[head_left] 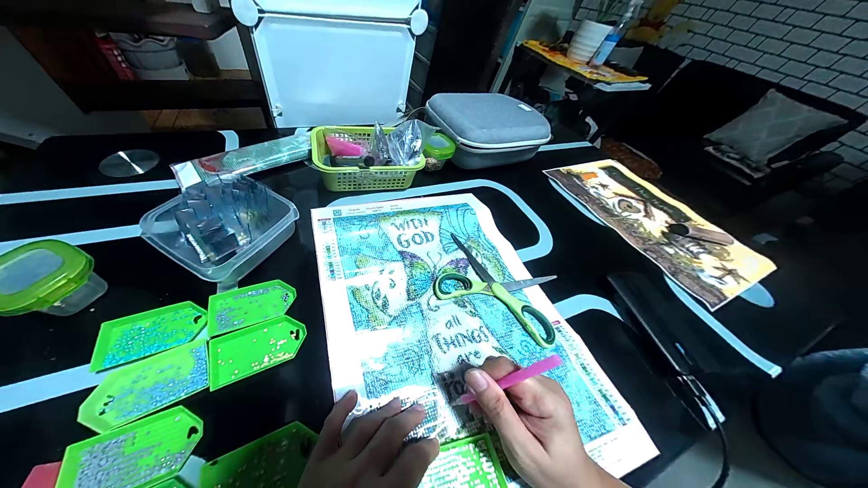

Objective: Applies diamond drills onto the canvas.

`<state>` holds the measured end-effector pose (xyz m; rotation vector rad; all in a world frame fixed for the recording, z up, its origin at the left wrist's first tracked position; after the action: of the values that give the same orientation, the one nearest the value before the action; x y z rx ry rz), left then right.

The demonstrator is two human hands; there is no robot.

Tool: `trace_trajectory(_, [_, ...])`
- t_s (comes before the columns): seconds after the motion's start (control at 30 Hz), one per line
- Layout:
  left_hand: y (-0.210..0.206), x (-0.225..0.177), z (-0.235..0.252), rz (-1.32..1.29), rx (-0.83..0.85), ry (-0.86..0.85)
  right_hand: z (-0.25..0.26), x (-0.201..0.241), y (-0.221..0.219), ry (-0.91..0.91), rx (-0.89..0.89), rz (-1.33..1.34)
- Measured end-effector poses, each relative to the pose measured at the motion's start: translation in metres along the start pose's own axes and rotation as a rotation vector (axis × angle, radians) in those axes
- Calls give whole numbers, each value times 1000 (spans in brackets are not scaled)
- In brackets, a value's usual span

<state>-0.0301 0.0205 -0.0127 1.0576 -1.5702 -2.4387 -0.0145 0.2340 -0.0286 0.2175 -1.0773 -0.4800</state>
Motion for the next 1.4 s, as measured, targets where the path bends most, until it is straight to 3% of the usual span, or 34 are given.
trace_trajectory(0.83, [1,0,0,-11,-4,0,-2,7,-4,153,22,-178])
trace_trajectory(1.4, [0,0,0,-6,5,-3,-2,3,-2,75,11,-120])
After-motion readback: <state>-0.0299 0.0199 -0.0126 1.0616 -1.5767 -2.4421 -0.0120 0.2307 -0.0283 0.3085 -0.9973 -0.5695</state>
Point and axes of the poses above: each hand's wrist, its own z-axis towards the middle knuckle, its own y-axis out of the back of the hand, x = y × z, the point moved 3 cm from there along z, towards the middle knuckle, and after that the axes turned 5 degrees about -y, right-handed, at the moved point
